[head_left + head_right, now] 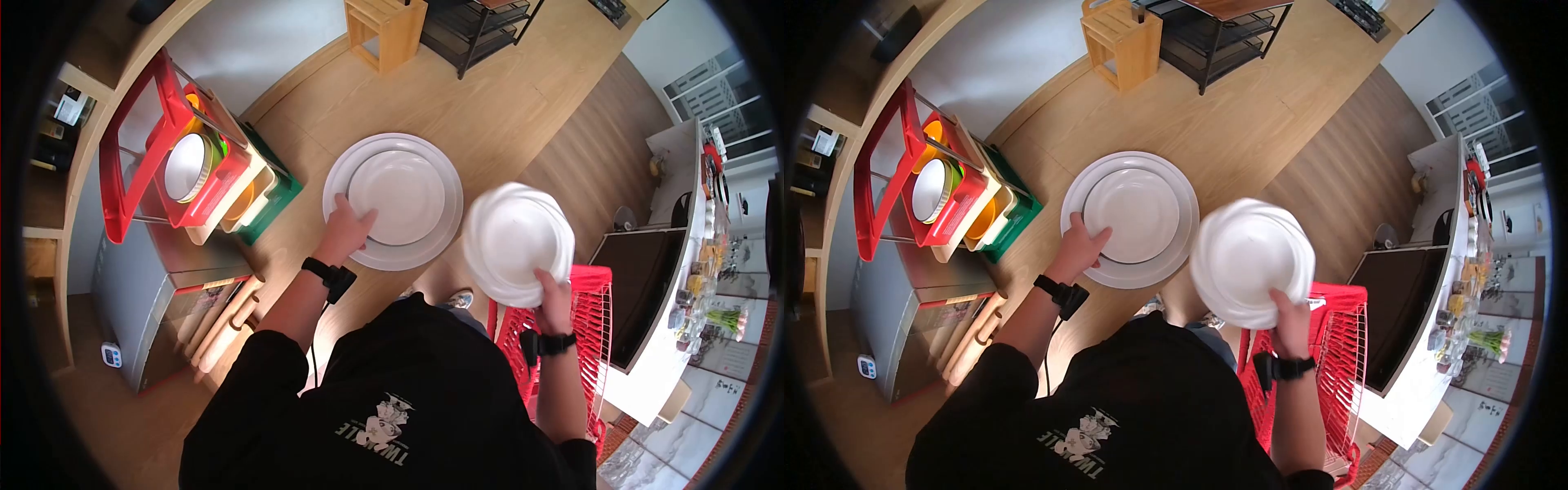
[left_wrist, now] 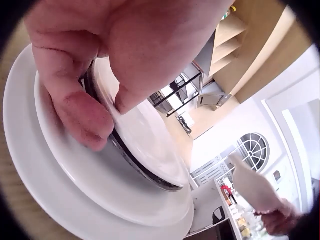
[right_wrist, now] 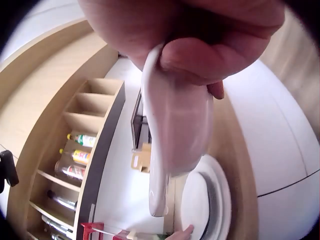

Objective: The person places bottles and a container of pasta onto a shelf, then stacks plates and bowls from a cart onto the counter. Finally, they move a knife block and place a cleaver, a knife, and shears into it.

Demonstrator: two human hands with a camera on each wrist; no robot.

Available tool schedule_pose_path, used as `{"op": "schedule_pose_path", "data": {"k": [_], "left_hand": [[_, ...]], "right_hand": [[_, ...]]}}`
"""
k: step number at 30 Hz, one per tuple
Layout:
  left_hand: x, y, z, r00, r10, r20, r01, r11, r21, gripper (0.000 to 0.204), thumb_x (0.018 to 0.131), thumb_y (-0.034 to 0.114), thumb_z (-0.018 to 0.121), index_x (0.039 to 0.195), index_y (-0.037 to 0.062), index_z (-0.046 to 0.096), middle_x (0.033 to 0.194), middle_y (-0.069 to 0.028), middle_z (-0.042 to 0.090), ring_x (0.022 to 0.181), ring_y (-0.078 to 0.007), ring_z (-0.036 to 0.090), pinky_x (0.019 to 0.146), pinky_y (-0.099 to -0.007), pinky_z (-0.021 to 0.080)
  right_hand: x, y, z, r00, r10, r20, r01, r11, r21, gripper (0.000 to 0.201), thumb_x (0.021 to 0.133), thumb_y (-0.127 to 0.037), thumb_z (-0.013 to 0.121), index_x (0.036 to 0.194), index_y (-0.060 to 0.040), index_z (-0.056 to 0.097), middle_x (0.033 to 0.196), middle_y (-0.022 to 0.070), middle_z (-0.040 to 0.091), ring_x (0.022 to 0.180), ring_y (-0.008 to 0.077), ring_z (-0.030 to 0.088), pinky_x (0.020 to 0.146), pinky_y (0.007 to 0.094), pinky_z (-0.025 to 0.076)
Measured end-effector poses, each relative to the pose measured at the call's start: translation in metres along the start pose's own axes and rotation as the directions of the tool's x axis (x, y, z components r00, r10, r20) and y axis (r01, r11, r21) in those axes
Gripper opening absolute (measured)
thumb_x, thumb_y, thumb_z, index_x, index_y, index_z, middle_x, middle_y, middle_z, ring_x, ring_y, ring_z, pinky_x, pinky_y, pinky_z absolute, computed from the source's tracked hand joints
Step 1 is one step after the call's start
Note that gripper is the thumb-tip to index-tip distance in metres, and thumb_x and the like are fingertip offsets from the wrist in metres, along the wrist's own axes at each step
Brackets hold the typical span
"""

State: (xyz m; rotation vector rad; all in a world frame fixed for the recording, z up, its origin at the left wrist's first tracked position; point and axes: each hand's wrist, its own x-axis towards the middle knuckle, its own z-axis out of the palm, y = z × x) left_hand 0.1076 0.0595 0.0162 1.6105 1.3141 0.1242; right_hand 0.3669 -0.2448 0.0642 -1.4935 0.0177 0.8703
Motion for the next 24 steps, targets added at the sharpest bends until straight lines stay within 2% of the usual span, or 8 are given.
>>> {"op": "schedule_pose_path", "data": {"k": [4, 6, 7, 10, 12, 18, 20, 24], "left_hand": [[-0.008, 0.003, -0.010, 0.996, 0.051, -0.069, -0.046, 0.996, 0.078, 0.066, 0.094, 0.029, 0.066, 0.135, -0.0088, 0.031, 0.076, -0.0217, 0.067, 0.060, -0.0308, 0.069, 0.052, -0.0378, 0.055], [-0.001, -0.014, -0.012, 0.866, 0.421, -0.271, -0.272, 0.849, 0.452, 0.056, 0.096, 0.027, 0.062, 0.135, -0.0052, 0.039, 0.079, -0.0210, 0.068, 0.066, -0.0302, 0.070, 0.058, -0.0371, 0.055], [-0.002, -0.011, -0.016, 0.866, 0.420, -0.270, -0.271, 0.850, 0.452, 0.056, 0.096, 0.027, 0.062, 0.135, -0.0052, 0.039, 0.079, -0.0210, 0.068, 0.066, -0.0302, 0.070, 0.058, -0.0371, 0.055], [-0.010, -0.002, -0.025, 0.957, 0.282, -0.068, -0.273, 0.954, 0.120, 0.045, 0.100, 0.027, 0.059, 0.133, -0.0015, 0.047, 0.079, -0.0174, 0.067, 0.072, -0.0267, 0.071, 0.061, -0.0328, 0.054], [-0.017, 0.004, -0.018, 0.973, 0.182, 0.142, -0.117, 0.919, -0.375, 0.036, 0.102, 0.028, 0.057, 0.126, 0.0014, 0.052, 0.083, -0.0107, 0.065, 0.074, -0.0190, 0.068, 0.061, -0.0282, 0.051], [0.008, -0.041, 0.001, 0.971, 0.241, 0.011, -0.200, 0.832, -0.518, 0.028, 0.103, 0.028, 0.056, 0.117, 0.0038, 0.053, 0.099, -0.0037, 0.063, 0.083, -0.0095, 0.061, 0.062, -0.0255, 0.051], [0.004, -0.038, -0.002, 0.978, 0.205, 0.043, -0.156, 0.850, -0.503, 0.029, 0.103, 0.028, 0.056, 0.119, 0.0037, 0.053, 0.101, -0.0044, 0.063, 0.085, -0.0101, 0.061, 0.063, -0.0257, 0.051], [0.002, -0.042, 0.002, 0.977, 0.211, 0.017, -0.172, 0.837, -0.520, 0.031, 0.104, 0.027, 0.056, 0.123, 0.0036, 0.050, 0.106, -0.0059, 0.063, 0.090, -0.0114, 0.062, 0.068, -0.0265, 0.053]], "right_hand": [[0.032, 0.004, 0.070, 0.995, -0.049, 0.087, 0.058, 0.994, -0.095, 0.030, 0.087, -0.009, 0.069, 0.110, 0.0094, 0.066, 0.093, 0.0133, 0.072, 0.076, 0.0204, 0.071, 0.062, 0.0316, 0.055], [0.052, 0.014, 0.088, 0.984, 0.027, 0.177, 0.010, 0.980, -0.200, 0.025, 0.086, -0.012, 0.070, 0.103, 0.0058, 0.067, 0.082, 0.0108, 0.071, 0.063, 0.0175, 0.067, 0.048, 0.0297, 0.049], [0.051, 0.012, 0.104, 0.981, 0.038, 0.190, 0.000, 0.980, -0.197, 0.023, 0.086, -0.014, 0.070, 0.100, 0.0041, 0.068, 0.078, 0.0098, 0.070, 0.058, 0.0167, 0.065, 0.044, 0.0291, 0.045], [0.050, 0.012, 0.139, 0.969, 0.075, 0.235, -0.021, 0.974, -0.224, 0.021, 0.086, -0.015, 0.070, 0.096, 0.0024, 0.068, 0.075, 0.0086, 0.069, 0.054, 0.0160, 0.062, 0.041, 0.0285, 0.042], [0.055, 0.018, 0.151, 0.939, 0.160, 0.305, -0.087, 0.967, -0.239, 0.021, 0.086, -0.015, 0.070, 0.097, 0.0029, 0.068, 0.073, 0.0079, 0.068, 0.053, 0.0154, 0.061, 0.041, 0.0282, 0.040], [0.051, 0.015, 0.177, 0.969, 0.075, 0.237, 0.089, 0.786, -0.612, 0.045, 0.086, -0.035, 0.076, 0.101, 0.0067, 0.067, 0.081, 0.0150, 0.071, 0.062, 0.0208, 0.067, 0.053, 0.0365, 0.051], [0.067, 0.038, 0.174, 0.952, -0.202, 0.229, 0.304, 0.693, -0.654, 0.053, 0.088, -0.041, 0.074, 0.102, 0.0090, 0.063, 0.086, 0.0243, 0.071, 0.076, 0.0339, 0.071, 0.067, 0.0446, 0.054], [0.085, 0.060, 0.170, 0.912, -0.318, 0.258, 0.400, 0.555, -0.729, 0.054, 0.092, -0.046, 0.068, 0.099, 0.0081, 0.061, 0.074, 0.0190, 0.068, 0.061, 0.0272, 0.068, 0.058, 0.0398, 0.053]]}}
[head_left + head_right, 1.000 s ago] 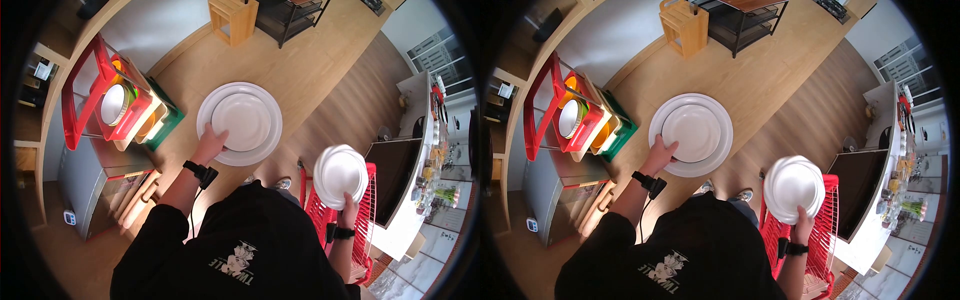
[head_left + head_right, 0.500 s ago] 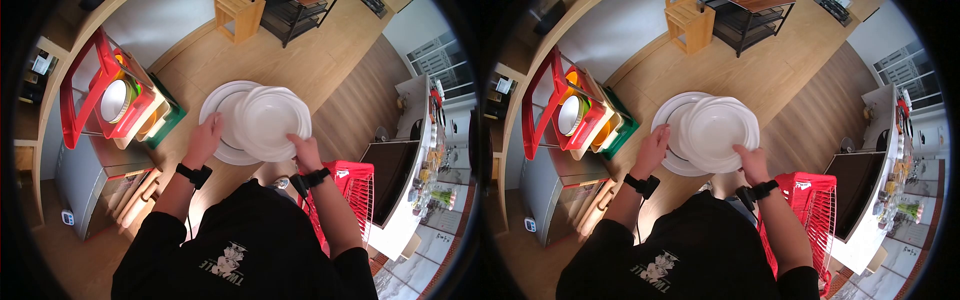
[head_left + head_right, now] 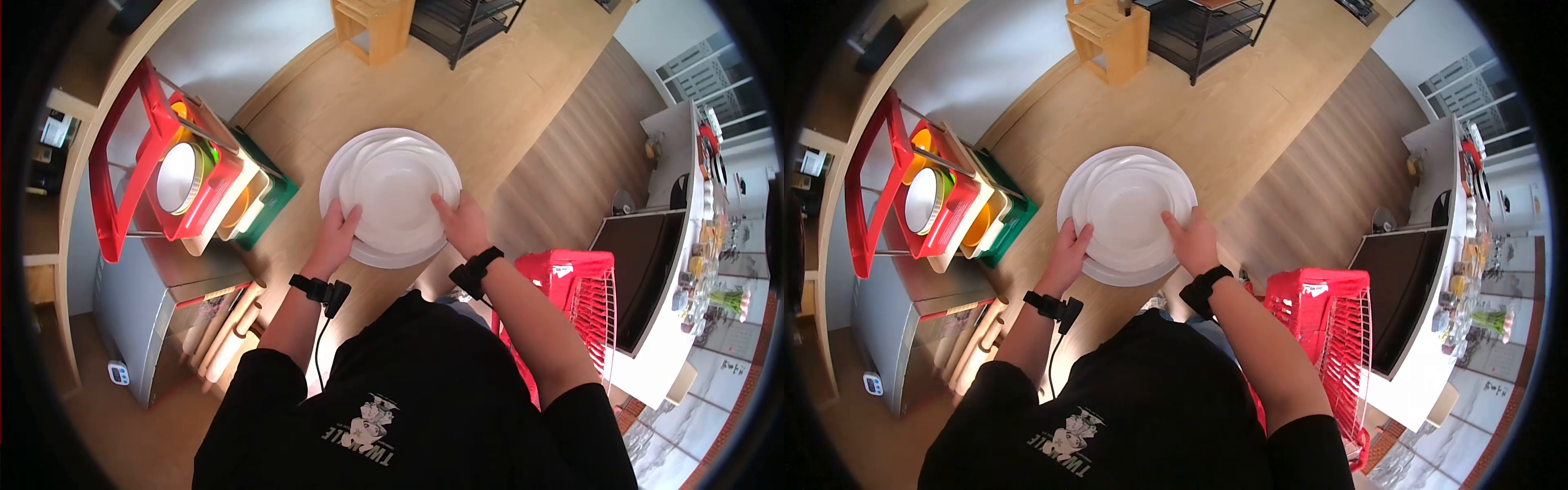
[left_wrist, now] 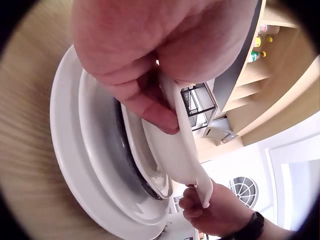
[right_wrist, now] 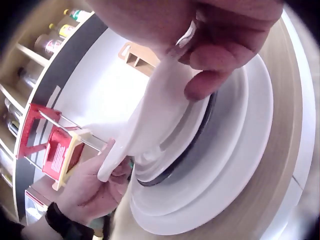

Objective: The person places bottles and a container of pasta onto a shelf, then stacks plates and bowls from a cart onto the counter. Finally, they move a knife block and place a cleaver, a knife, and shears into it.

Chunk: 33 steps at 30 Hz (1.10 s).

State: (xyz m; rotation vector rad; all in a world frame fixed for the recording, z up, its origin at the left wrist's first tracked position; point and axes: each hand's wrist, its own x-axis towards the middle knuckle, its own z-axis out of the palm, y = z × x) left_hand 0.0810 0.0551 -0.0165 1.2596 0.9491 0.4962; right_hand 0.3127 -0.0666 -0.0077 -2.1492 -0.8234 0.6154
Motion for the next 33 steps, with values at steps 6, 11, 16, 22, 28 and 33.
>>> {"op": "schedule_pose_path", "data": {"k": [6, 11, 16, 22, 28, 33], "left_hand": [[0.003, 0.000, -0.007, 1.000, 0.004, 0.020, -0.006, 0.997, 0.073, 0.032, 0.104, 0.026, 0.055, 0.126, 0.0037, 0.047, 0.109, -0.0088, 0.065, 0.089, -0.0141, 0.066, 0.067, -0.0275, 0.055], [0.007, 0.005, -0.010, 1.000, -0.015, -0.016, 0.016, 0.996, 0.086, 0.035, 0.101, 0.023, 0.059, 0.128, 0.0034, 0.047, 0.113, -0.0116, 0.066, 0.092, -0.0157, 0.068, 0.067, -0.0280, 0.056], [0.011, 0.009, -0.004, 1.000, 0.009, -0.024, -0.004, 0.986, 0.167, 0.044, 0.098, 0.020, 0.063, 0.134, 0.0022, 0.044, 0.115, -0.0135, 0.067, 0.094, -0.0183, 0.068, 0.074, -0.0296, 0.055], [0.009, 0.018, -0.001, 0.986, 0.074, -0.149, -0.005, 0.909, 0.417, 0.040, 0.094, 0.023, 0.067, 0.122, -0.0027, 0.055, 0.108, -0.0148, 0.069, 0.095, -0.0195, 0.066, 0.077, -0.0360, 0.052], [0.037, -0.027, -0.034, 0.983, 0.111, -0.145, -0.068, 0.960, 0.273, 0.031, 0.094, 0.023, 0.069, 0.112, -0.0008, 0.062, 0.105, -0.0076, 0.068, 0.095, -0.0143, 0.060, 0.082, -0.0308, 0.049], [0.016, -0.009, -0.032, 0.925, 0.057, -0.376, 0.037, 0.971, 0.238, 0.050, 0.095, 0.029, 0.069, 0.131, 0.0005, 0.049, 0.114, -0.0103, 0.059, 0.093, -0.0178, 0.058, 0.082, -0.0303, 0.048]], "right_hand": [[0.003, -0.019, -0.005, 0.993, 0.058, 0.099, -0.047, 0.992, -0.116, 0.059, 0.090, -0.050, 0.066, 0.097, 0.0074, 0.057, 0.091, 0.0317, 0.067, 0.089, 0.0463, 0.066, 0.078, 0.0504, 0.052], [0.002, -0.020, -0.009, 0.995, 0.081, 0.065, -0.075, 0.993, -0.094, 0.058, 0.084, -0.047, 0.072, 0.096, 0.0087, 0.062, 0.088, 0.0287, 0.068, 0.086, 0.0437, 0.068, 0.078, 0.0489, 0.053], [0.000, -0.010, -0.004, 0.984, 0.152, 0.095, -0.159, 0.985, 0.070, 0.051, 0.079, -0.042, 0.076, 0.089, 0.0069, 0.066, 0.086, 0.0262, 0.069, 0.083, 0.0414, 0.068, 0.077, 0.0459, 0.054], [-0.005, 0.000, 0.009, 0.985, 0.160, 0.061, -0.170, 0.961, 0.220, 0.046, 0.078, -0.038, 0.078, 0.088, 0.0059, 0.068, 0.081, 0.0218, 0.070, 0.077, 0.0323, 0.068, 0.071, 0.0436, 0.053], [-0.002, 0.011, 0.013, 0.990, 0.072, 0.120, -0.089, 0.987, 0.138, 0.051, 0.078, -0.045, 0.074, 0.091, 0.0034, 0.071, 0.090, 0.0258, 0.070, 0.084, 0.0373, 0.069, 0.074, 0.0474, 0.054], [-0.025, 0.023, -0.017, 0.987, 0.119, 0.109, -0.146, 0.947, 0.287, 0.052, 0.081, -0.035, 0.069, 0.117, 0.0026, 0.065, 0.112, 0.0266, 0.068, 0.106, 0.0405, 0.065, 0.096, 0.0453, 0.051]]}}
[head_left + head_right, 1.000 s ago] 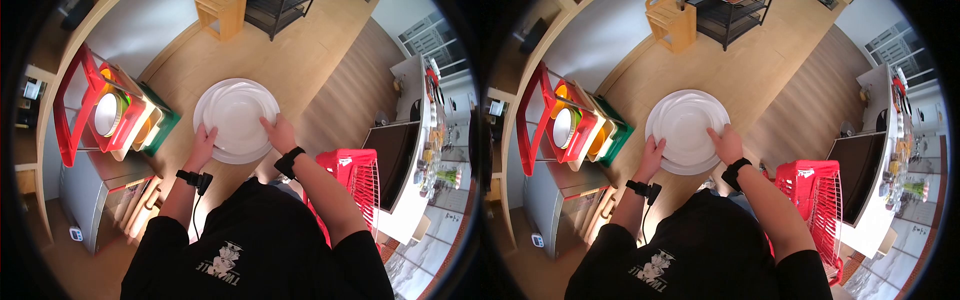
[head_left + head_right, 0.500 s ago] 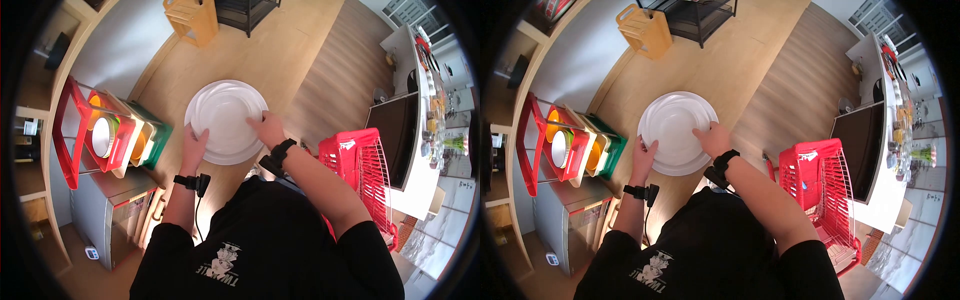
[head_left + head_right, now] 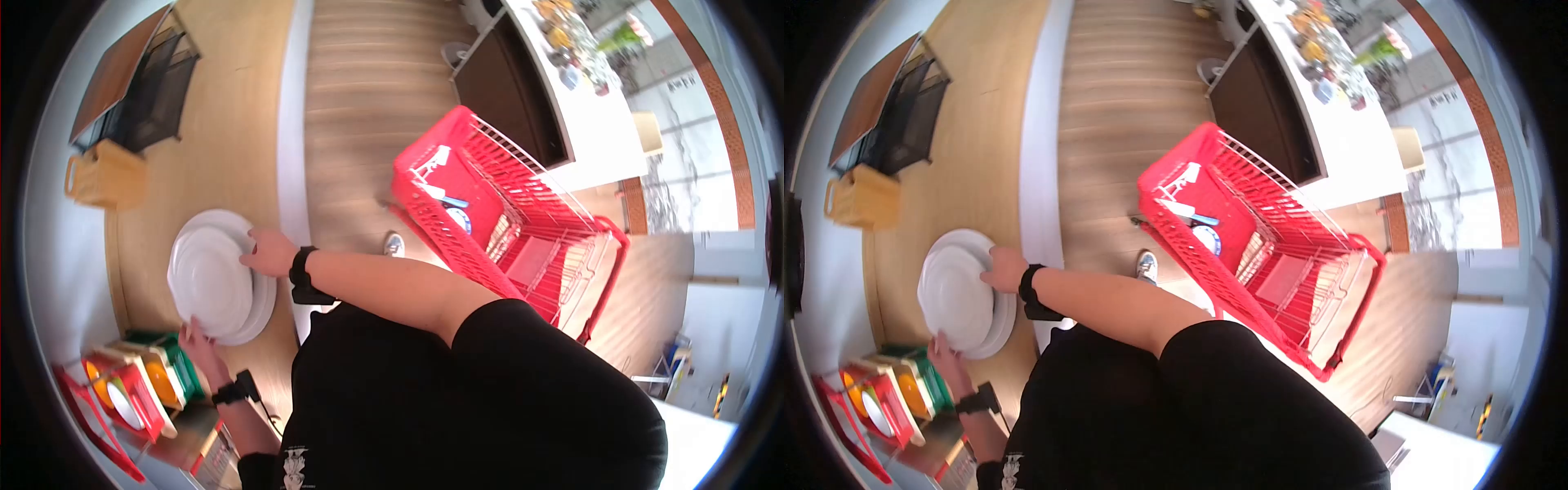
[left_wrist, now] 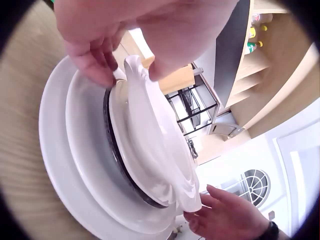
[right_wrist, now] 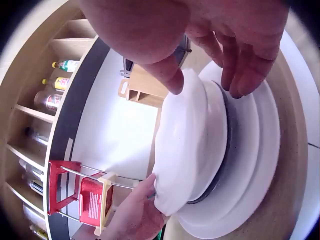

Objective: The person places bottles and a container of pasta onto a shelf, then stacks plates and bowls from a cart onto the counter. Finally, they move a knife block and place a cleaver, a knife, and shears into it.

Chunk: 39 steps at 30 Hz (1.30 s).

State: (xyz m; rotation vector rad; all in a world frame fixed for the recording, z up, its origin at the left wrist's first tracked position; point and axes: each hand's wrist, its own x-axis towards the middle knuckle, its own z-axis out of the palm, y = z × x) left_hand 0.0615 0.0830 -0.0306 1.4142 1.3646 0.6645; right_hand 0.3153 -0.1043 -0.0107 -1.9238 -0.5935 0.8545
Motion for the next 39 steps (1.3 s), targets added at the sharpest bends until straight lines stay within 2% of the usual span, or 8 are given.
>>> {"op": "schedule_pose_path", "data": {"k": [3, 9, 13, 16, 20, 25, 31, 39], "left_hand": [[-0.024, 0.026, -0.016, 0.915, 0.357, -0.186, -0.228, 0.841, 0.490, 0.047, 0.097, 0.028, 0.066, 0.131, 0.0003, 0.047, 0.100, -0.0072, 0.054, 0.088, -0.0168, 0.053, 0.077, -0.0283, 0.046], [-0.095, 0.052, 0.029, 0.775, 0.617, 0.135, -0.626, 0.721, 0.297, 0.032, 0.095, 0.011, 0.065, 0.122, 0.0007, 0.051, 0.099, -0.0070, 0.055, 0.085, -0.0139, 0.053, 0.073, -0.0253, 0.045], [-0.140, 0.076, 0.102, 0.524, 0.255, 0.812, -0.639, 0.749, 0.177, 0.027, 0.093, 0.007, 0.065, 0.119, 0.0033, 0.058, 0.090, -0.0050, 0.063, 0.072, -0.0150, 0.058, 0.065, -0.0261, 0.047], [-0.163, 0.086, 0.162, 0.272, -0.073, 0.959, -0.771, 0.580, 0.263, 0.034, 0.091, 0.012, 0.067, 0.124, 0.0067, 0.059, 0.087, -0.0079, 0.067, 0.068, -0.0205, 0.063, 0.066, -0.0304, 0.051], [-0.163, 0.043, 0.198, 0.189, -0.344, 0.920, -0.810, 0.475, 0.344, 0.036, 0.091, 0.021, 0.068, 0.123, 0.0071, 0.060, 0.098, -0.0129, 0.070, 0.081, -0.0277, 0.069, 0.074, -0.0409, 0.055], [-0.164, -0.001, 0.213, 0.288, -0.433, 0.854, -0.787, 0.401, 0.469, 0.030, 0.093, 0.019, 0.065, 0.119, 0.0033, 0.060, 0.096, -0.0163, 0.070, 0.082, -0.0310, 0.069, 0.075, -0.0402, 0.055], [-0.154, -0.083, 0.153, 0.511, -0.576, 0.638, -0.381, 0.514, 0.769, 0.022, 0.094, 0.015, 0.062, 0.113, 0.0033, 0.063, 0.087, -0.0141, 0.071, 0.077, -0.0212, 0.070, 0.073, -0.0345, 0.056], [-0.171, -0.090, 0.107, 0.525, -0.787, 0.323, -0.017, 0.369, 0.929, 0.020, 0.105, 0.016, 0.045, 0.115, 0.0040, 0.057, 0.090, -0.0100, 0.069, 0.078, -0.0188, 0.069, 0.070, -0.0305, 0.055]], "right_hand": [[-0.026, 0.018, -0.048, 0.994, -0.037, -0.107, 0.051, 0.990, 0.134, 0.042, 0.081, -0.017, 0.063, 0.118, 0.0028, 0.064, 0.104, 0.0256, 0.069, 0.100, 0.0392, 0.067, 0.090, 0.0451, 0.053], [-0.136, 0.093, -0.226, 0.941, 0.125, -0.314, -0.125, 0.992, 0.019, 0.031, 0.086, -0.005, 0.060, 0.117, -0.0039, 0.067, 0.093, 0.0144, 0.070, 0.089, 0.0216, 0.068, 0.078, 0.0357, 0.054], [-0.231, 0.187, -0.311, 0.763, 0.156, -0.627, -0.269, 0.959, -0.089, 0.033, 0.084, -0.005, 0.063, 0.116, -0.0059, 0.067, 0.098, 0.0201, 0.070, 0.093, 0.0316, 0.070, 0.083, 0.0400, 0.055], [-0.292, 0.231, -0.356, 0.686, 0.367, -0.628, -0.543, 0.833, -0.107, 0.034, 0.084, -0.015, 0.063, 0.117, -0.0050, 0.066, 0.097, 0.0213, 0.071, 0.094, 0.0353, 0.070, 0.084, 0.0425, 0.055], [-0.329, 0.287, -0.386, 0.660, 0.476, -0.581, -0.645, 0.756, -0.114, 0.031, 0.085, -0.017, 0.062, 0.113, -0.0047, 0.067, 0.094, 0.0218, 0.071, 0.094, 0.0382, 0.069, 0.084, 0.0441, 0.055], [-0.312, 0.374, -0.386, 0.709, 0.524, -0.473, -0.640, 0.759, -0.119, 0.027, 0.086, -0.019, 0.063, 0.107, -0.0044, 0.069, 0.096, 0.0226, 0.071, 0.093, 0.0388, 0.069, 0.085, 0.0460, 0.055], [-0.256, 0.520, -0.328, 0.646, 0.693, -0.319, -0.750, 0.655, -0.095, 0.037, 0.087, -0.024, 0.064, 0.117, -0.0036, 0.065, 0.108, 0.0216, 0.070, 0.105, 0.0378, 0.067, 0.092, 0.0444, 0.054], [-0.188, 0.626, -0.242, 0.509, 0.793, -0.334, -0.795, 0.582, 0.171, 0.069, 0.085, -0.025, 0.068, 0.140, 0.0024, 0.036, 0.125, 0.0335, 0.059, 0.117, 0.0474, 0.059, 0.100, 0.0505, 0.049]]}}
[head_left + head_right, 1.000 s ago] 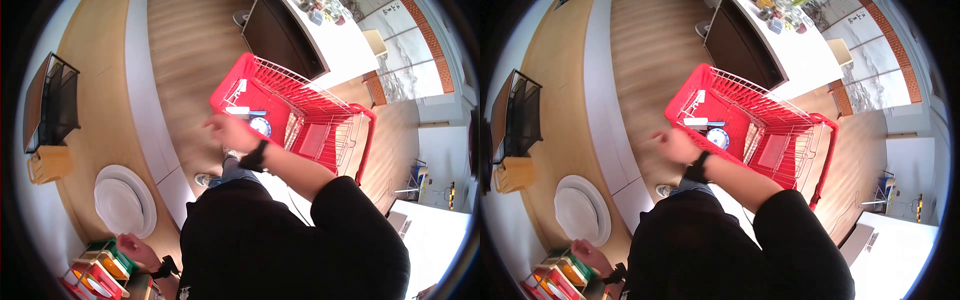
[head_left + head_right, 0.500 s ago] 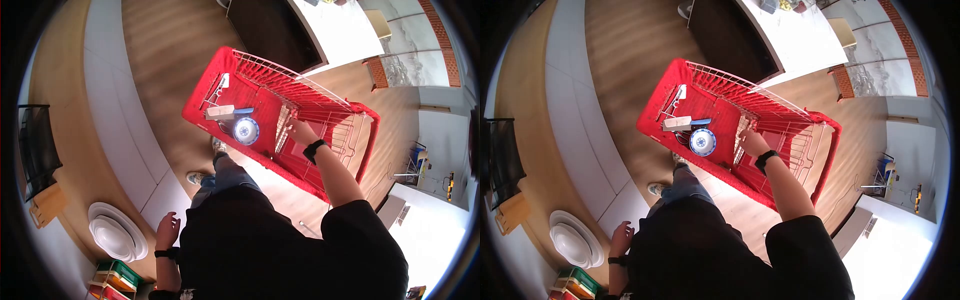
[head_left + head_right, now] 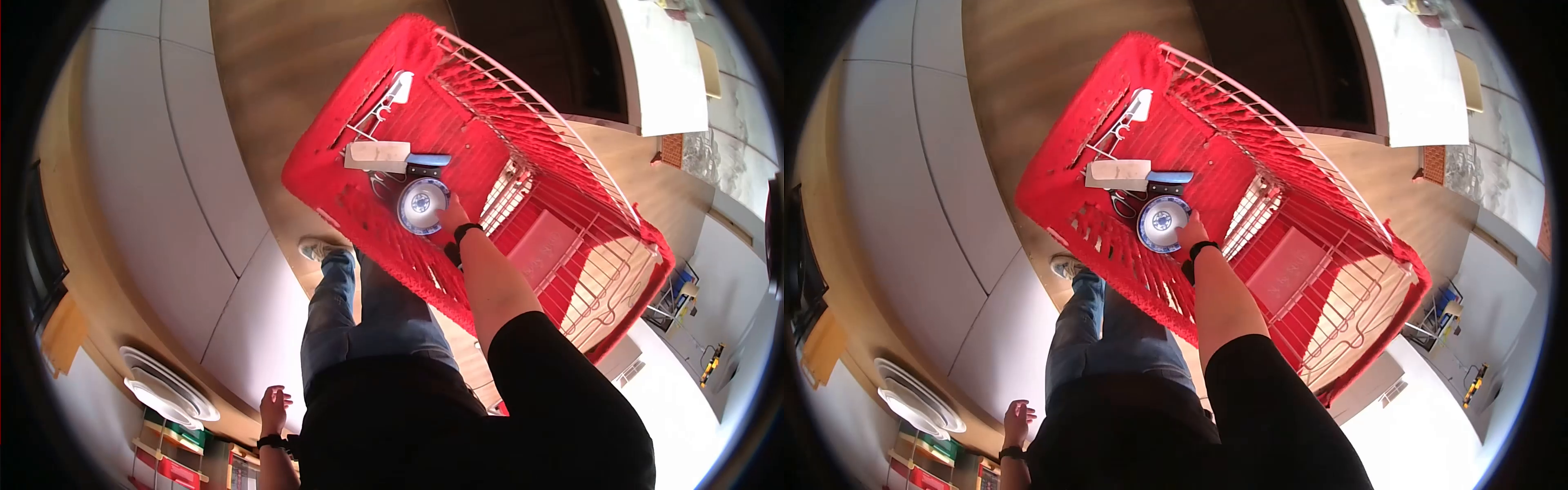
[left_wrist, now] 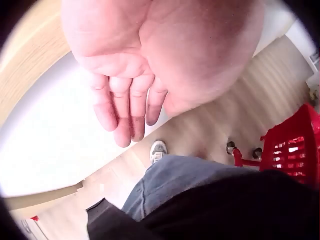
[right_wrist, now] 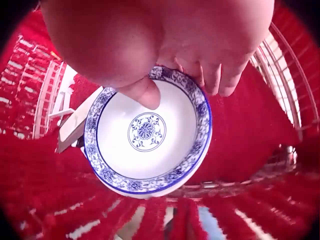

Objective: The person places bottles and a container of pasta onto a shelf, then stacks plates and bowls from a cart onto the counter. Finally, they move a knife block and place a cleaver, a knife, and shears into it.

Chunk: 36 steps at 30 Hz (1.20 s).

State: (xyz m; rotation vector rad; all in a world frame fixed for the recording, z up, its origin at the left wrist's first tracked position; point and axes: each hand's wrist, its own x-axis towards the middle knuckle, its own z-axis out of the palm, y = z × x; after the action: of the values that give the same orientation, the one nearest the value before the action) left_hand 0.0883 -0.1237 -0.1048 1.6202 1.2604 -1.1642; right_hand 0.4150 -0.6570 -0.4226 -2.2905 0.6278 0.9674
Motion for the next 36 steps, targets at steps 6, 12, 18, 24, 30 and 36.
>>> {"op": "schedule_pose_path", "data": {"k": [6, 12, 18, 24, 30, 36], "left_hand": [[0.001, 0.024, 0.001, 0.998, -0.012, -0.063, 0.009, 0.998, -0.057, 0.023, 0.105, 0.023, 0.046, 0.116, 0.0053, 0.057, 0.091, -0.0088, 0.069, 0.080, -0.0178, 0.068, 0.072, -0.0306, 0.053], [0.008, 0.058, 0.003, 0.993, 0.067, -0.095, -0.072, 0.996, -0.049, 0.025, 0.106, 0.023, 0.046, 0.117, 0.0046, 0.057, 0.092, -0.0091, 0.069, 0.081, -0.0176, 0.067, 0.074, -0.0310, 0.052], [0.010, 0.090, 0.004, 0.979, 0.171, -0.113, -0.173, 0.985, -0.009, 0.026, 0.105, 0.021, 0.046, 0.118, 0.0030, 0.059, 0.092, -0.0102, 0.069, 0.082, -0.0182, 0.068, 0.075, -0.0315, 0.052], [0.013, 0.100, 0.002, 0.973, 0.209, -0.101, -0.208, 0.978, 0.014, 0.023, 0.105, 0.019, 0.047, 0.116, 0.0047, 0.059, 0.092, -0.0082, 0.067, 0.082, -0.0161, 0.065, 0.074, -0.0296, 0.051], [0.017, 0.095, 0.006, 0.980, 0.179, -0.091, -0.175, 0.984, 0.043, 0.022, 0.104, 0.018, 0.047, 0.115, 0.0041, 0.059, 0.090, -0.0080, 0.067, 0.081, -0.0156, 0.065, 0.074, -0.0297, 0.051], [0.024, 0.089, 0.005, 0.981, 0.169, -0.097, -0.161, 0.983, 0.089, 0.023, 0.103, 0.016, 0.048, 0.116, 0.0009, 0.059, 0.091, -0.0125, 0.069, 0.082, -0.0200, 0.068, 0.076, -0.0321, 0.054]], "right_hand": [[0.023, 0.007, -0.008, 0.991, 0.131, 0.014, -0.131, 0.970, 0.206, 0.063, 0.082, -0.035, 0.077, 0.127, 0.0057, 0.057, 0.115, 0.0253, 0.068, 0.113, 0.0374, 0.065, 0.095, 0.0445, 0.051], [0.016, -0.013, -0.022, 0.996, 0.076, 0.054, -0.072, 0.995, -0.076, 0.060, 0.086, -0.039, 0.074, 0.127, 0.0021, 0.058, 0.116, 0.0247, 0.069, 0.111, 0.0368, 0.066, 0.093, 0.0450, 0.052], [0.002, -0.003, -0.038, 0.995, -0.072, 0.072, 0.071, 0.997, 0.010, 0.051, 0.091, -0.030, 0.070, 0.128, 0.0021, 0.058, 0.116, 0.0220, 0.069, 0.110, 0.0342, 0.067, 0.095, 0.0420, 0.051], [-0.008, 0.026, -0.054, 0.998, 0.025, 0.065, -0.048, 0.923, 0.382, 0.041, 0.092, -0.020, 0.071, 0.126, 0.0006, 0.060, 0.113, 0.0132, 0.071, 0.100, 0.0218, 0.069, 0.090, 0.0354, 0.053], [-0.010, 0.038, -0.071, 0.954, 0.297, -0.031, -0.196, 0.702, 0.685, 0.040, 0.092, -0.015, 0.071, 0.127, -0.0042, 0.057, 0.113, 0.0107, 0.068, 0.094, 0.0229, 0.069, 0.071, 0.0362, 0.062], [0.015, 0.068, -0.050, 0.900, 0.432, -0.059, -0.152, 0.439, 0.885, 0.045, 0.093, -0.015, 0.070, 0.134, -0.0037, 0.054, 0.122, 0.0114, 0.065, 0.105, 0.0261, 0.067, 0.080, 0.0398, 0.060]]}}
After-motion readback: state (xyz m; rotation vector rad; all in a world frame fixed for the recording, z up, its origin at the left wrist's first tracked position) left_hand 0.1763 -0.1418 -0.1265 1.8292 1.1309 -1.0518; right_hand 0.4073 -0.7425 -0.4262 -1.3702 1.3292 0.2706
